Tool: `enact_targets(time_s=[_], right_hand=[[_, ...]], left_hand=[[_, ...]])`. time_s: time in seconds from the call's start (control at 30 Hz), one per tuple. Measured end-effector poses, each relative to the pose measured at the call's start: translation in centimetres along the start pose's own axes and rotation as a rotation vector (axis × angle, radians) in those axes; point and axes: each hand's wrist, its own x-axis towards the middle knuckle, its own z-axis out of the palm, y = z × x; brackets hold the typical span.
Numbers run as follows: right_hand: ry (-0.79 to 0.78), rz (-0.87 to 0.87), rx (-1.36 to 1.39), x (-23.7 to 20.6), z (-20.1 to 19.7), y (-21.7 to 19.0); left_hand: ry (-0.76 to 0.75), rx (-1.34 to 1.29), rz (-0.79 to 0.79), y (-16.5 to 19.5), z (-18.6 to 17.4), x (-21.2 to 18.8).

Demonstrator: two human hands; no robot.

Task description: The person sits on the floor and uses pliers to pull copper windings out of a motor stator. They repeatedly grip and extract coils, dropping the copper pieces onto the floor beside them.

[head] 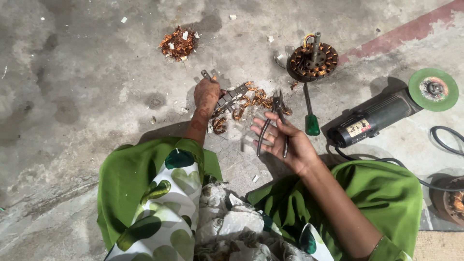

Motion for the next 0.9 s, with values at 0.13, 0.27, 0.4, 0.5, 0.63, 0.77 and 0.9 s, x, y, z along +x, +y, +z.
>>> enact_targets(time_s=[0.13,0.27,0.4,0.5,0.63,0.77,0.9], right_hand=[[0.195,0.019,-0.602,0.7,-0.1,1.1],[0.102,0.087,-0.762,0.6,0.0,2.3],[-0.171,0.184,-0.368,0.0,0.7,3.2],[-0.279,0.198,-0.292,-0.1,1.6,4.6],[-0.14,0.208,-0.445,-0.2,1.9,6.5],[-0.081,0.23,-0.508,0.1,1.4,7.2],[-0.077,0.215,-0.484,1.4,0.4,6.5]], left_hand=[[-0.014,0.092,0.042,0.0,-0.3,0.1],[-0.007,0.122,0.026,-0.2,-0.2,0.0],[0.018,0.162,0.015,-0.1,0.6,-0.2],[0.03,0.181,0.004,-0.3,0.9,-0.1],[0.028,0.205,0.024,-0.3,1.5,0.1],[0.064,0.195,0.077,0.2,2.4,-0.2],[0.11,0.223,0.126,0.9,3.2,-0.9]])
